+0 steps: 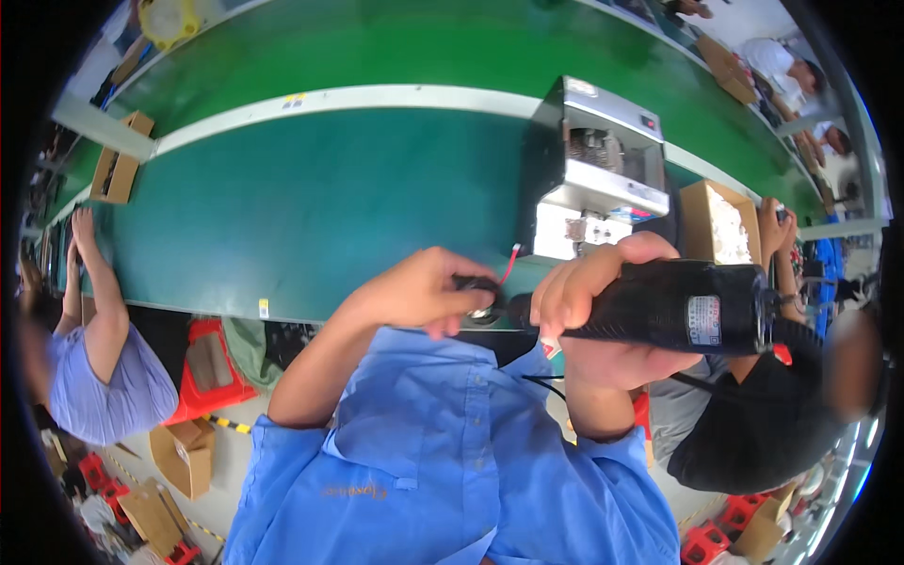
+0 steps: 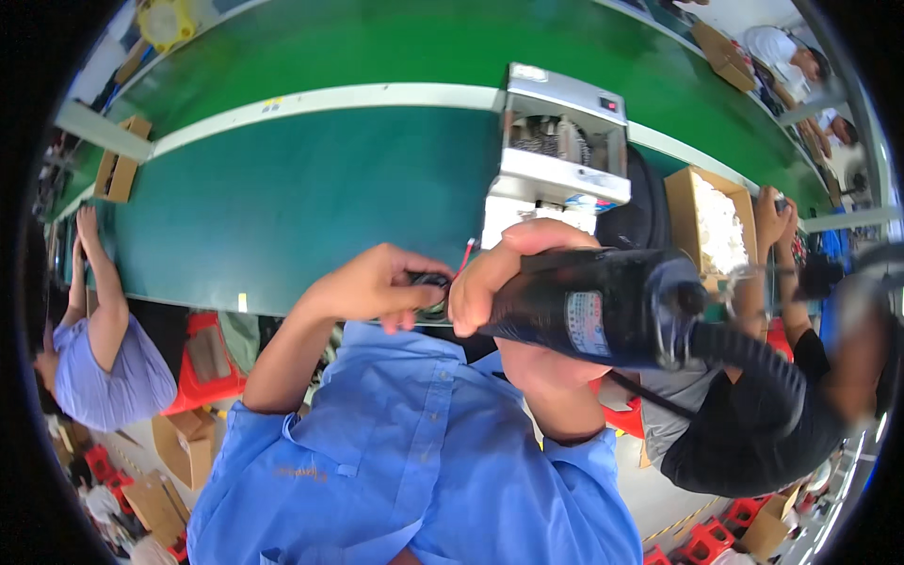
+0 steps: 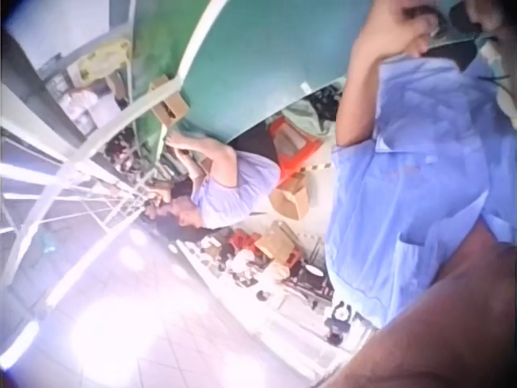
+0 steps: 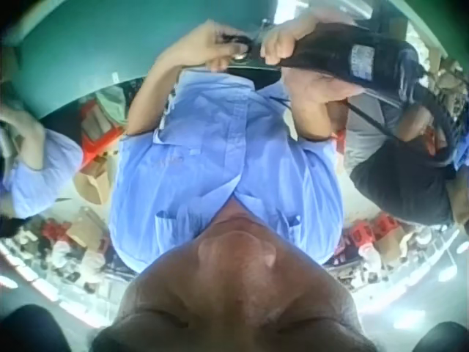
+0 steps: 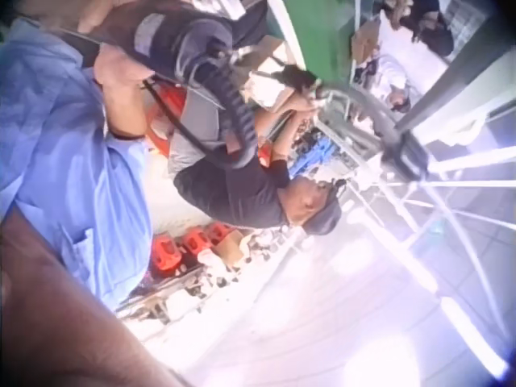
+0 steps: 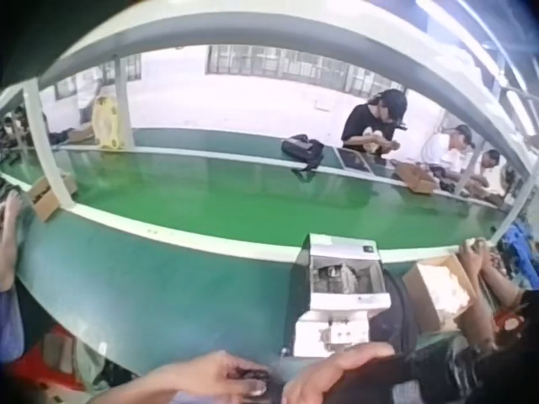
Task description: Assembling electronic components using an electric screwdriver on a factory production line.
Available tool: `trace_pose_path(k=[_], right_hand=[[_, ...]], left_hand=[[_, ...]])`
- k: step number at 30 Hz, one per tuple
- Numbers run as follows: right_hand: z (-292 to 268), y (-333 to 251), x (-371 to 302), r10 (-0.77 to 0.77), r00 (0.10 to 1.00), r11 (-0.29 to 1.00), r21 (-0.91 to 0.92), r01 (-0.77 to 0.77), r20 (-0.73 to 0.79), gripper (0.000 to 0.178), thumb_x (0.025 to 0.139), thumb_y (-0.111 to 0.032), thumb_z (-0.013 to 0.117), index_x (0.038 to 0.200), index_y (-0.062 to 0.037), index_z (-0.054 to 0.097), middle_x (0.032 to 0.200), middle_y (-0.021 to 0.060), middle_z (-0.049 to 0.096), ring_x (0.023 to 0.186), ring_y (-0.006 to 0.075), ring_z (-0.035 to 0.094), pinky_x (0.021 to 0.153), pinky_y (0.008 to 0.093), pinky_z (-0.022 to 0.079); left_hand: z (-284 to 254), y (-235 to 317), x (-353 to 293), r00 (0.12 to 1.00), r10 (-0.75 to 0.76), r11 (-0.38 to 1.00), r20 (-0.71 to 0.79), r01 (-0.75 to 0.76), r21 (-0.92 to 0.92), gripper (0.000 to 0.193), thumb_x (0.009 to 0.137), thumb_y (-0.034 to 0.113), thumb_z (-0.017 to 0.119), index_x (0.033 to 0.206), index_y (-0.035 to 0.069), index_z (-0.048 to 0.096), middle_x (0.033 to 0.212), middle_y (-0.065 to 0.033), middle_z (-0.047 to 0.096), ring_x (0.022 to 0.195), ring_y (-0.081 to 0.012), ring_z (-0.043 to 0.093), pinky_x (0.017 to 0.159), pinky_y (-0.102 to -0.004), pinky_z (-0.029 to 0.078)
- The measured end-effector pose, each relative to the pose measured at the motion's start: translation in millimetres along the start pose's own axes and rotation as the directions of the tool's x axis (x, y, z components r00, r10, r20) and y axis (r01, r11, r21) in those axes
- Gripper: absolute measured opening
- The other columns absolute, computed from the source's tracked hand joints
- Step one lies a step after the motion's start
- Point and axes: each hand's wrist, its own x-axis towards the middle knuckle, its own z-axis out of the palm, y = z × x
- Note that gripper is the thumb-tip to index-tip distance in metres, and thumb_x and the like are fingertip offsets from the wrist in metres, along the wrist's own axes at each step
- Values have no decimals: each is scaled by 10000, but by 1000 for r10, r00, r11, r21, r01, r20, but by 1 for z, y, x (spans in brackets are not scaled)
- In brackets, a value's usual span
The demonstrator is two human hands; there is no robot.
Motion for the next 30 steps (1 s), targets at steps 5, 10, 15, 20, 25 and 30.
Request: trace_pose_path(k=[5, 10, 15, 20, 25, 30], right_hand=[[-2, -38, 1, -114, 989, 990, -95, 106, -94, 832, 847, -688, 465, 1333, -28, 316, 743, 113, 526, 546, 227, 542, 511, 367, 472], [-16, -58, 8, -291, 942, 929, -283, 237, -169, 953, 830, -763, 367, 1348, 35, 299, 719, 144, 529, 559, 226, 539, 531, 357, 479], [-29, -62, 24, -312, 937, 914, -320, 251, -155, 918, 875, -714, 336, 1363, 60, 256, 770, 136, 514, 580, 226, 532, 552, 359, 475], [-37, -53, 43, -250, 941, 856, -506, 106, -227, 929, 850, -744, 343, 1327, 52, 312, 715, 127, 515, 517, 198, 510, 477, 315, 452], [-30, -37, 48, -207, 912, 776, -628, -67, -353, 899, 810, -754, 441, 1201, 54, 389, 666, 97, 517, 480, 166, 497, 447, 272, 435], [-29, -38, 36, -166, 905, 849, -523, -72, -393, 858, 823, -737, 441, 1205, 31, 397, 672, 98, 515, 488, 167, 505, 449, 279, 438]], left_hand=[[-26, 13, -13, 976, 215, 828, -43, -159, 538, 395, 796, 225, 662, 1148, 46, 642, 623, -72, 589, 551, -148, 547, 514, -306, 407], [-35, 17, -8, 917, 377, 769, -128, -233, 595, 397, 754, 185, 689, 1133, 72, 652, 749, -129, 612, 644, -202, 585, 579, -322, 441], [-29, 9, 0, 897, 418, 754, -142, -255, 606, 413, 778, 158, 705, 1167, 45, 625, 764, -77, 574, 631, -149, 514, 564, -293, 409], [-31, -7, 6, 915, 297, 894, -274, -166, 416, 407, 874, 190, 663, 1221, -1, 570, 706, -34, 579, 519, -80, 474, 451, -231, 356], [-19, 5, 0, 976, -47, 998, -212, 54, 30, 442, 934, 276, 588, 1262, -13, 523, 701, -106, 630, 498, -118, 606, 377, -233, 453], [-14, -2, 7, 990, -24, 996, -140, 12, -89, 413, 947, 244, 566, 1262, -18, 512, 736, -114, 645, 544, -147, 640, 444, -253, 528]])
